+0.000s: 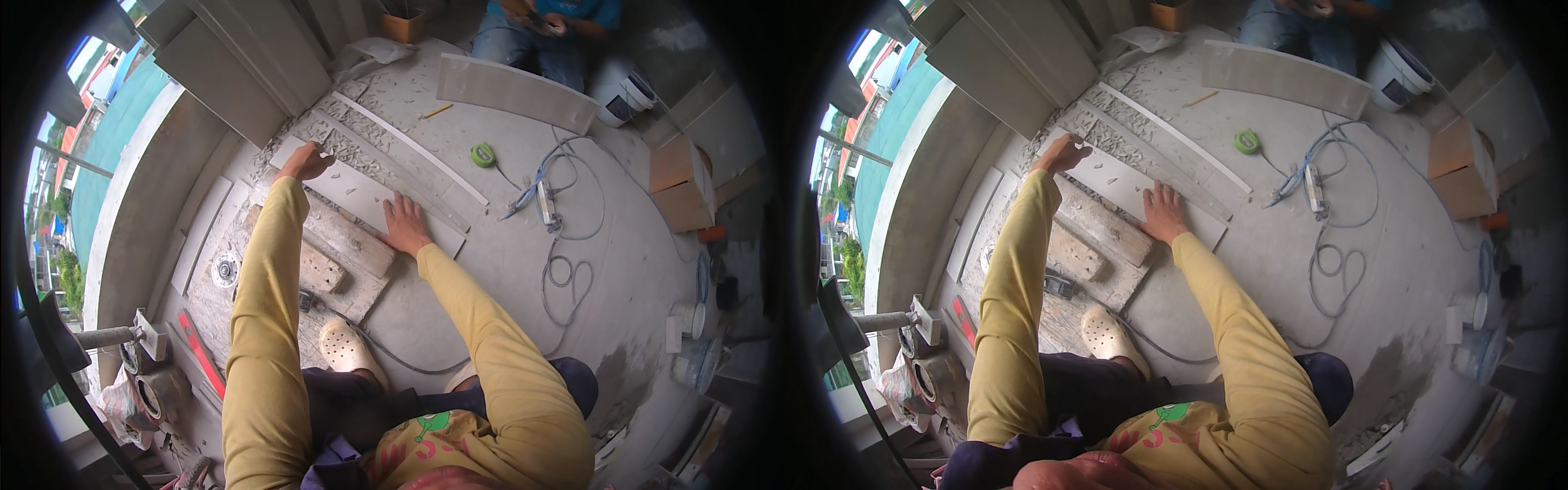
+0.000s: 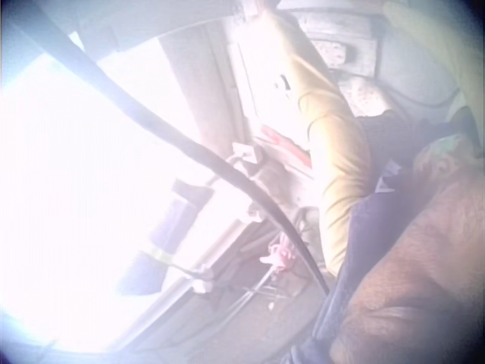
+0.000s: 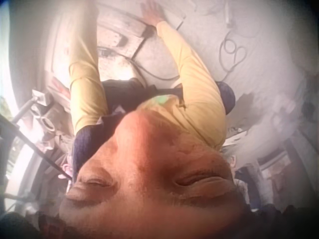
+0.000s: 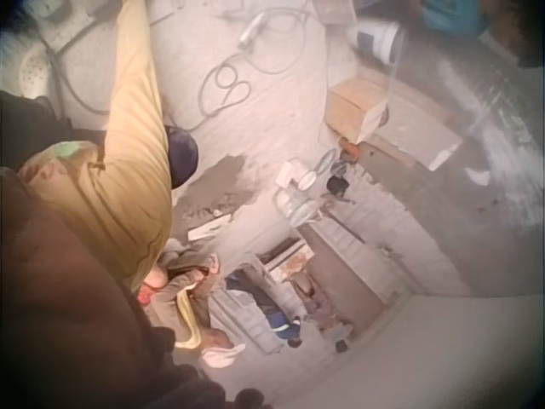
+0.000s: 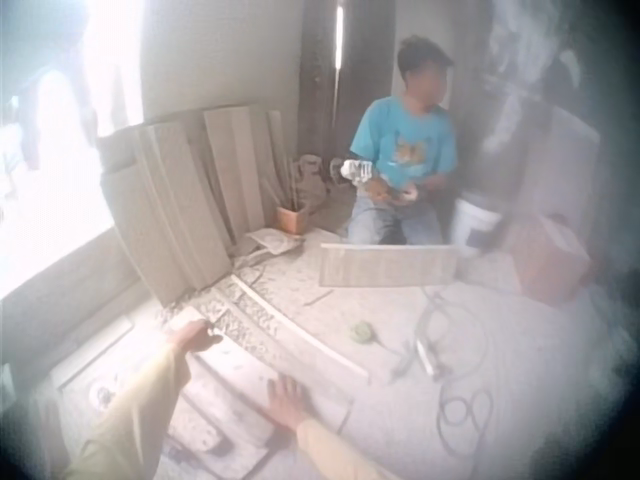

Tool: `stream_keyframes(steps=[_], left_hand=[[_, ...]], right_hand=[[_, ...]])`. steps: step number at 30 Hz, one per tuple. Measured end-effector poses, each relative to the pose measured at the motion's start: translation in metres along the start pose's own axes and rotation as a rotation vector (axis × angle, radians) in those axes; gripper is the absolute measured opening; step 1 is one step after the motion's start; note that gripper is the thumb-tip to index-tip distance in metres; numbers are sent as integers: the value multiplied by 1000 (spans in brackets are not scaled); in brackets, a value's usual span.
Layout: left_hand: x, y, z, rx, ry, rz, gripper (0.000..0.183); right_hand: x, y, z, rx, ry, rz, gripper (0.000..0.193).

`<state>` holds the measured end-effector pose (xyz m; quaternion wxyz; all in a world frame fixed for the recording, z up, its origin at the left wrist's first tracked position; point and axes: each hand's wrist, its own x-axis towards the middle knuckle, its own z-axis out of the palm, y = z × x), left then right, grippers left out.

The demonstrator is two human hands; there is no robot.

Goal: The person uses an angle grinder to cut a long white tile into smaller pieces. After cutting, the person hands a cut tile piece to a coworker and continues cutting additional tiles.

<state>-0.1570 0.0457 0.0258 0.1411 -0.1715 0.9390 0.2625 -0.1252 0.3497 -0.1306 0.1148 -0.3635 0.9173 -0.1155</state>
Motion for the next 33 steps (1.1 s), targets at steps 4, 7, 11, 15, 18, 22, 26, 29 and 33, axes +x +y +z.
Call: stream_keyframes(steps=[4,7,11,15,18,22,26,29,33], left_hand=[[-4,-1,-5,17,20,16,63],[-3,-4,-1,32,62,22,63],[9,-13,-1,29,14,-5,67],[15,-16,12,17,18,1,68],[19,-28,11,66,61,36,67],[18,-19,8,55,41,30,67],[11,-1,5,50,-41,-6,69],[7,4,4,15,-21,8,67],[0,-5,4,50,24,24,65]], right_hand=[[2,-6,-3,-10,-2,-4,97],[2,-7,-8,-9,-31,3,96],[7,-8,-14,-63,-38,-20,94],[3,-3,-14,-76,-32,-8,93],[5,-8,-12,-41,-31,-22,93],[7,-4,-5,-18,-32,0,94],[8,-4,-3,-5,-51,21,95],[7,-3,-5,6,-51,22,94],[10,-16,-18,52,-57,29,84]])
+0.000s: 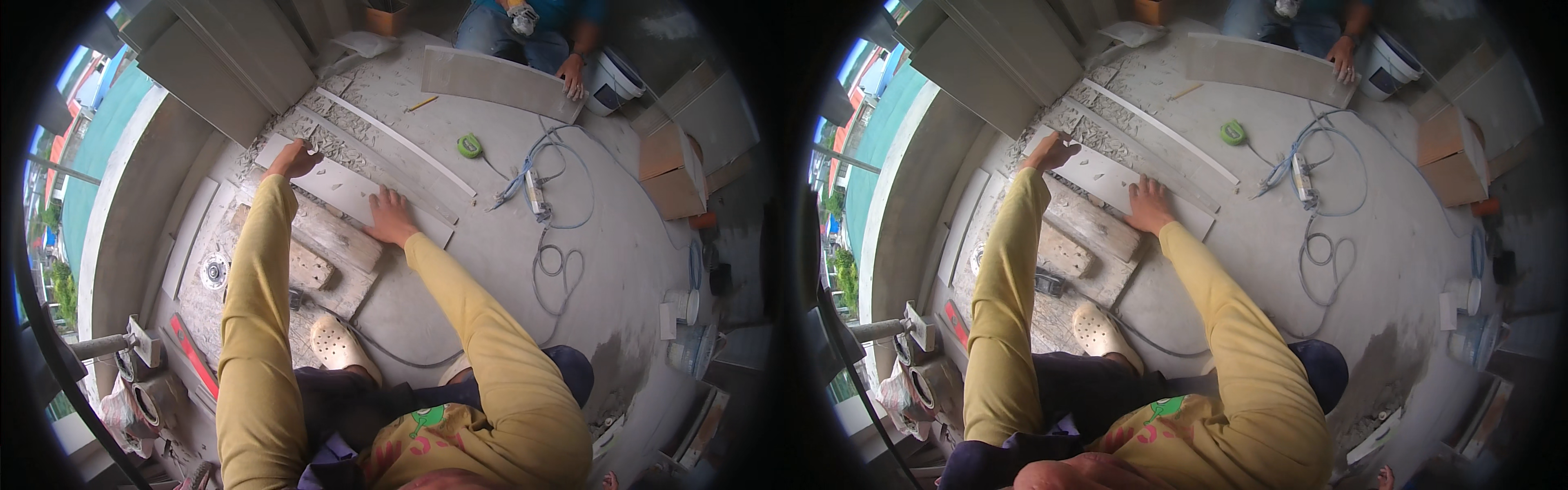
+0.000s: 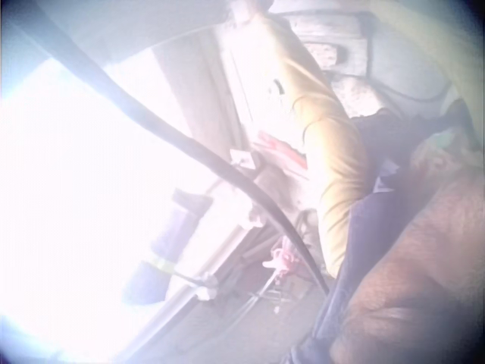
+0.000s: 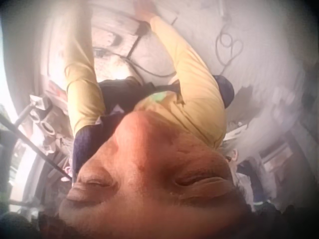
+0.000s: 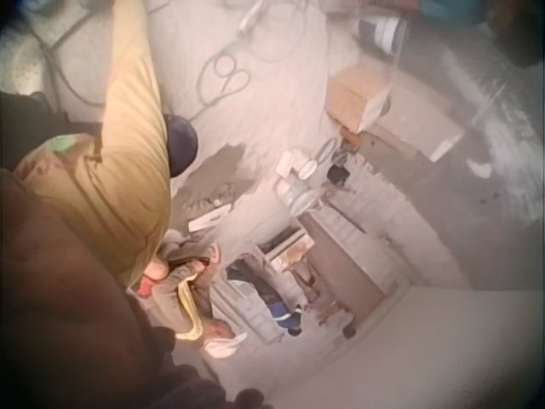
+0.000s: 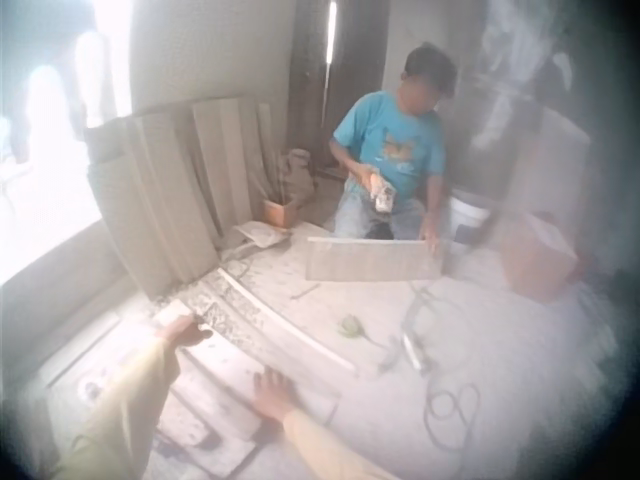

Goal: The person uses an angle grinder to cut a long white tile into smaller pieces. After cutting, the person hands a cut tile piece to a coworker and continues cutting additional tiles.

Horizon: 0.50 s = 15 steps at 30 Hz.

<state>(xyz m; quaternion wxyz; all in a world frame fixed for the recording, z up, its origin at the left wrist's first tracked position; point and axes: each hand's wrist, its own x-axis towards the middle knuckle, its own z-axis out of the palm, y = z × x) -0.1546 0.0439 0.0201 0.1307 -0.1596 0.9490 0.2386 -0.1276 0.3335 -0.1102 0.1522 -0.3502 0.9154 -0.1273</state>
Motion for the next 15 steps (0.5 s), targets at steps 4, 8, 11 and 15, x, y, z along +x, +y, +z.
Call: stream_keyframes(steps=[4,8,11,15], left_hand=[[-1,1,1,-9,-11,-19,66],[-6,-1,20,-52,-39,-58,69],[-4,-16,23,-6,-14,-44,68],[-6,-8,27,-22,-47,-54,68]], right_hand=[[30,38,-33,210,78,95,63],[48,110,-46,-54,412,389,35],[57,145,-44,-146,379,437,30],[54,157,-35,-155,281,430,26]])
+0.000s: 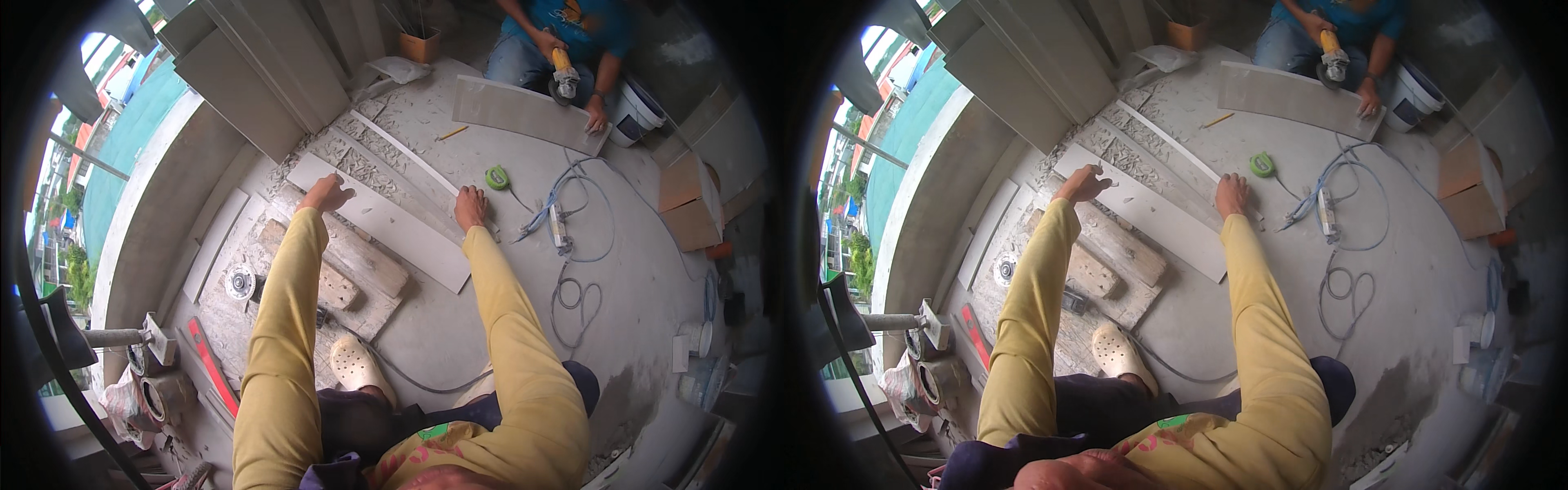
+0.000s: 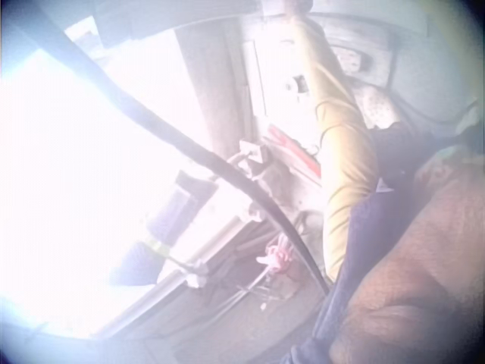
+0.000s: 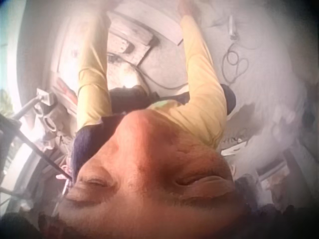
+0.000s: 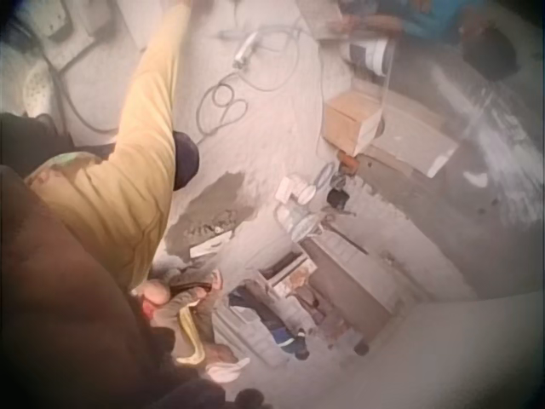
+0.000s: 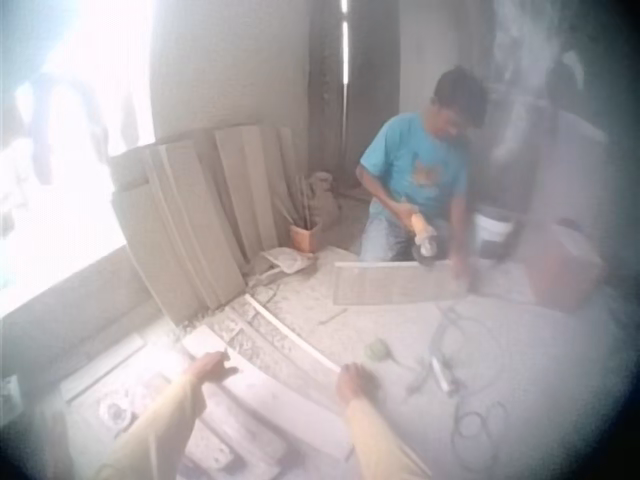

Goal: The person uses an angle grinder to cut a long white tile into smaller pieces. After cutting, the person hands a cut tile piece to a coworker and continues cutting additional tiles.

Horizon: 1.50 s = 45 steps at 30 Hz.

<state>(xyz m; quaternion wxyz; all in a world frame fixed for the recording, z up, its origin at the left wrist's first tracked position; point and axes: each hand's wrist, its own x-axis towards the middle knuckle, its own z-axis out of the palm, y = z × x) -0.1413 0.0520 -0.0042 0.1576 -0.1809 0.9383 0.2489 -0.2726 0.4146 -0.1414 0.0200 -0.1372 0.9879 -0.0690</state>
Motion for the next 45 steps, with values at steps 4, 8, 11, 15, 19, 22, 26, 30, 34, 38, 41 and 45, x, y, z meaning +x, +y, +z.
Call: stream_keyframes(steps=[4,8,11,15,19,22,26,30,34,38,41,45], left_hand=[[-1,-9,4,31,-5,5,68],[-2,6,-1,7,-9,5,68],[-4,26,-2,3,-7,45,67],[-5,32,-2,-10,6,51,66],[-2,20,-9,-421,37,-25,62],[0,39,-9,-867,42,-75,67],[3,57,-18,-1256,85,-70,68],[-2,82,-20,-1355,229,-52,59],[-9,93,-25,-1301,254,44,48],[-7,90,-26,-1293,339,122,36],[-5,93,-21,-1228,357,153,35],[-3,85,-16,-1170,328,160,40]], right_hand=[[-6,-13,-1,-61,26,-72,25],[-25,-16,-2,18,132,-148,20],[-37,-9,-5,112,238,-190,14],[-69,-14,-12,245,324,-255,12],[-98,-43,-33,326,550,-377,5],[-103,-51,-47,408,653,-359,16],[-102,-81,-62,484,723,-372,23],[-106,-95,-64,585,686,-361,20],[-120,-106,-68,901,466,-339,21],[-128,-119,-71,1245,18,-206,21],[-132,-120,-65,1423,-260,-104,22],[-141,-125,-58,1527,-401,-114,24]])
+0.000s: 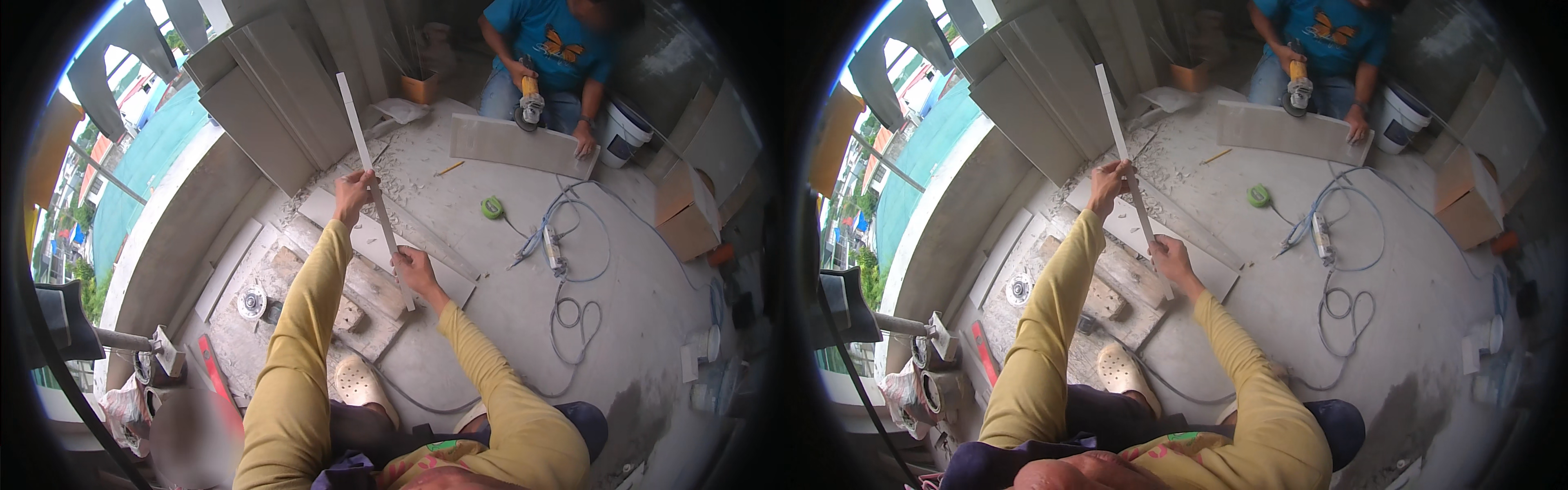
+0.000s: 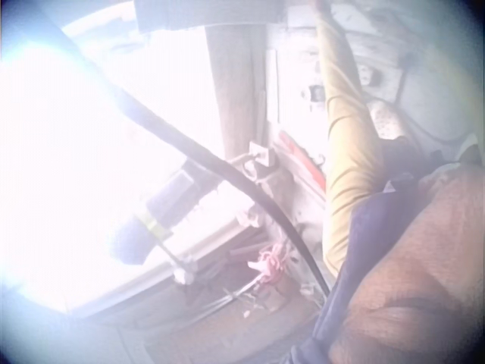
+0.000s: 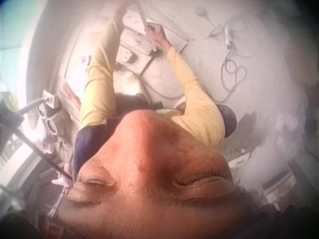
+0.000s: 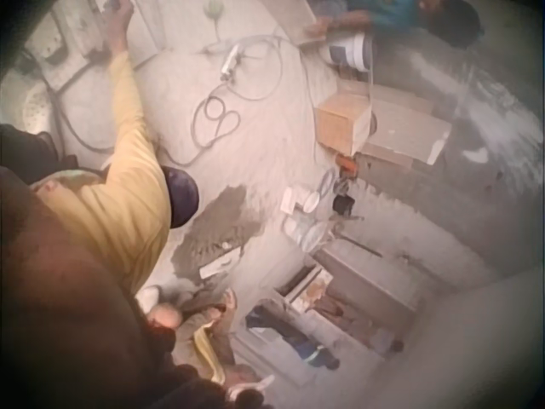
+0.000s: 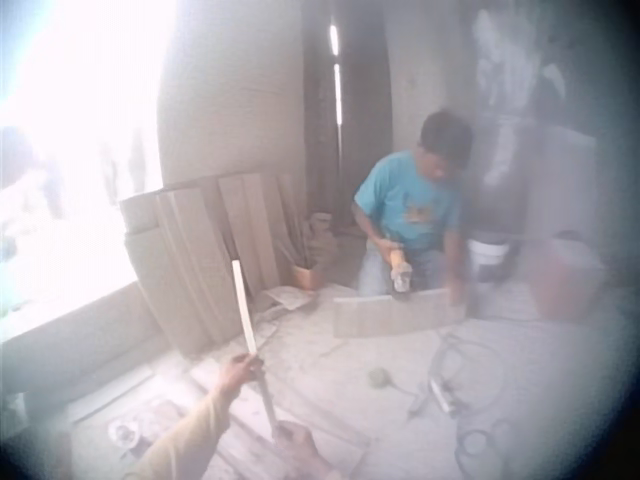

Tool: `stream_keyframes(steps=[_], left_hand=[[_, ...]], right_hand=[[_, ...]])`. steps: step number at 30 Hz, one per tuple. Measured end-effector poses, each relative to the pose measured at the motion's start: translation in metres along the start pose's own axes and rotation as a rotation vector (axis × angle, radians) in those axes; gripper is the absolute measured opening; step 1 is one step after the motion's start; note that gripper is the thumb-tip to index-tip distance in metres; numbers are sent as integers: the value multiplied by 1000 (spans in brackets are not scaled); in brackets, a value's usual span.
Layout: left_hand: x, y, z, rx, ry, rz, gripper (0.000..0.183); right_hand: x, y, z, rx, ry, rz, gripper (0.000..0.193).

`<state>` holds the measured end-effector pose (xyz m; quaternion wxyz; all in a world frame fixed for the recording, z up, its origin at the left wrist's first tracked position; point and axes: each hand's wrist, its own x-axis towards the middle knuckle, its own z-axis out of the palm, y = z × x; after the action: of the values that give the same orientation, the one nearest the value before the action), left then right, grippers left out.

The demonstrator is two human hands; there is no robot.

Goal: The person uses an angle grinder to cut a long white tile into smaller pieces. After cutting, the person hands a cut tile piece to a coworker and continues cutting additional tiles.

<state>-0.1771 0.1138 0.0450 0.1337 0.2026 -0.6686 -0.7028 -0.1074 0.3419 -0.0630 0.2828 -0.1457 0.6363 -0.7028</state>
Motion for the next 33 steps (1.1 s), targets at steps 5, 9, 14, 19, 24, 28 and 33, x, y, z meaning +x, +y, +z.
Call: stream_keyframes(steps=[5,9,14,19,24,28,33], left_hand=[[2,-3,-1,41,11,24,44],[-1,-1,-4,-11,-18,-18,42],[-12,1,7,7,22,-100,41],[-9,-1,9,300,-8,3,44],[-15,2,26,720,-88,156,53],[-19,7,24,904,-252,192,57],[-29,9,39,1033,-420,240,56]], right_hand=[[5,11,3,-181,-7,-154,27],[4,11,7,-272,0,-141,28],[2,-13,3,-219,-61,20,29],[19,-47,-33,-313,248,-204,34],[23,-51,-72,-444,391,-367,52],[18,-57,-60,-444,445,-389,73],[18,-61,-62,-441,459,-412,88]])
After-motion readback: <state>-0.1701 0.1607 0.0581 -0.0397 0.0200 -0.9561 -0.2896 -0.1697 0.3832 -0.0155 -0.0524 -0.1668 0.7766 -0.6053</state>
